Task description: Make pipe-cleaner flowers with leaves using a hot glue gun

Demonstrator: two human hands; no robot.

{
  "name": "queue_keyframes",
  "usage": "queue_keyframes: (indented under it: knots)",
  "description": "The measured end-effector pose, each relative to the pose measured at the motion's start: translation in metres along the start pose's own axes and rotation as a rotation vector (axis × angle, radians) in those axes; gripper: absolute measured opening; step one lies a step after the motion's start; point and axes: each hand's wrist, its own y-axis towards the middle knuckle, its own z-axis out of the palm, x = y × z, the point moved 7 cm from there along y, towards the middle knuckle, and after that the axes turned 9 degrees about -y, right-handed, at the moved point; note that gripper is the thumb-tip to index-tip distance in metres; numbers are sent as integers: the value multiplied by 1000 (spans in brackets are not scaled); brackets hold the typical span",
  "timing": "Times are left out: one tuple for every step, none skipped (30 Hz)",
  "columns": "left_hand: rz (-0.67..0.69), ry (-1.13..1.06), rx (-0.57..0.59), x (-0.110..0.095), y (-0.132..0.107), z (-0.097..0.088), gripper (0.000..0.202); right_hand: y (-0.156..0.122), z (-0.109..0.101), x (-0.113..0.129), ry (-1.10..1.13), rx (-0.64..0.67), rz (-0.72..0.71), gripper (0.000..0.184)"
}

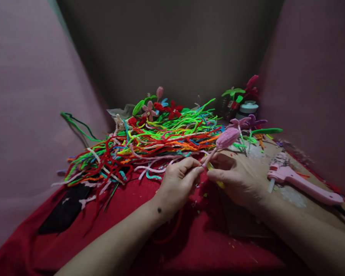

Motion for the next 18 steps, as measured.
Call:
queue_keyframes:
  knots:
    - [-56,-72,17,2,0,1,18,0,1,1,1,14,-6,13]
    - [-104,-146,36,3,0,3,18,0,1,2,16,17,-3,13]
    - [-143,-222,58,4,0,4,17,-1,1,2,37,13,8,12]
    - [-172,-300,81,4,0,6,16,-1,1,2,61,4,20,11]
    - [-193,-379,106,5,0,8,16,-1,1,2,87,-7,35,10]
    - [-211,-457,129,6,0,10,15,-1,1,1,114,-16,54,9]
    - [-233,-533,155,7,0,12,14,-1,1,0,141,-25,78,9]
    - [-265,-606,189,9,-1,14,13,-1,1,-2,165,-36,107,10]
    - [-303,-674,231,12,-1,17,13,-2,1,-5,184,-42,141,11]
    - [-344,-736,278,14,-3,21,12,-2,1,-8,203,-40,177,13]
    - [-384,-790,328,16,-4,24,11,-3,2,-10,220,-24,210,14]
    - [-415,-837,378,17,-5,28,10,-3,4,-12,231,3,228,15]
    - [-432,-874,420,17,-6,30,9,-3,6,-12,236,34,225,14]
    - [-435,-900,449,17,-7,32,9,-3,7,-10,232,63,205,12]
    - [-426,-912,462,16,-7,33,9,-3,8,-8,222,79,172,10]
    - [-410,-911,457,15,-7,33,10,-3,7,-5,209,80,133,9]
    - [-387,-896,440,14,-6,32,12,-3,6,-3,196,75,100,10]
    - [-363,-868,415,13,-6,31,14,-3,5,-2,186,70,79,10]
